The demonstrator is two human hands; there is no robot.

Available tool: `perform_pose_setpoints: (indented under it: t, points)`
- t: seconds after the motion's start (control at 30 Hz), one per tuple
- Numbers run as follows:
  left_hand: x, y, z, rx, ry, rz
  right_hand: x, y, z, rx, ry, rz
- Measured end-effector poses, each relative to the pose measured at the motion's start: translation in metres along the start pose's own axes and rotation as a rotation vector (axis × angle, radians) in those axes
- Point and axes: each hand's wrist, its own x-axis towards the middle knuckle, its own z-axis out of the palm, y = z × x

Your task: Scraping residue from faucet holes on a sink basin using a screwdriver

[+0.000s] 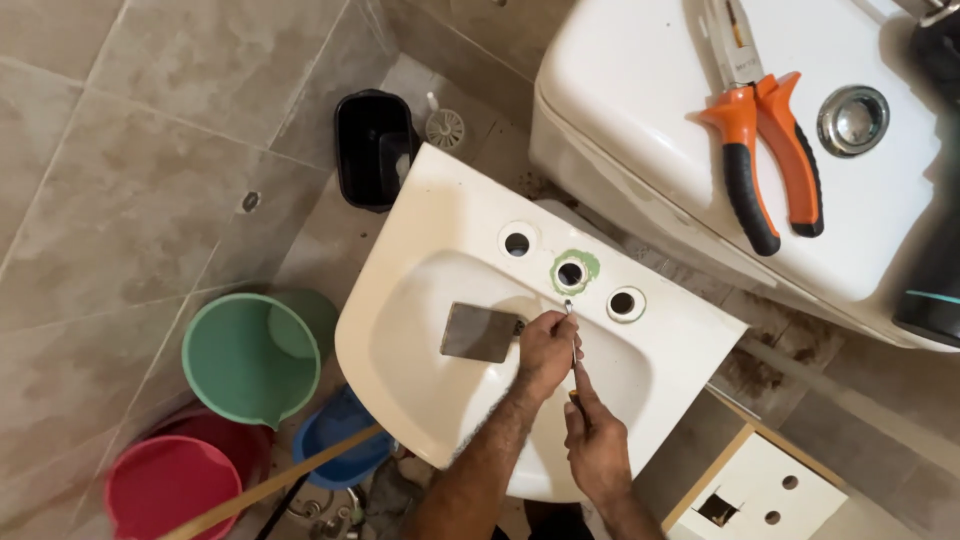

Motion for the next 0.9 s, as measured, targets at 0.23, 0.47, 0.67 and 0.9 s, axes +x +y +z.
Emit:
perform_pose_setpoints:
  t: [0.23,0.47,0.67,0.9]
  points:
    - [0.001,0.002,-0.001,0.042,-0.009,-0.030,0.020,0.027,-0.016,-0.221,0.059,-0.316]
    - [0.017,-0.018,0.010,-0.134,-0.050,-0.025,0.049,0.026,-0.072,-0.502,-0.056,-0.238]
    - [-0.001,0.006,0.014,-0.282,-0.078,-0.065,0.079,0.050,-0.078,-0.558,-0.028,-0.482]
    - [0.003,-0.009,0.016,-0.287,-0.086,-0.077,0.063,0.041,-0.073,-0.656,-0.057,-0.300]
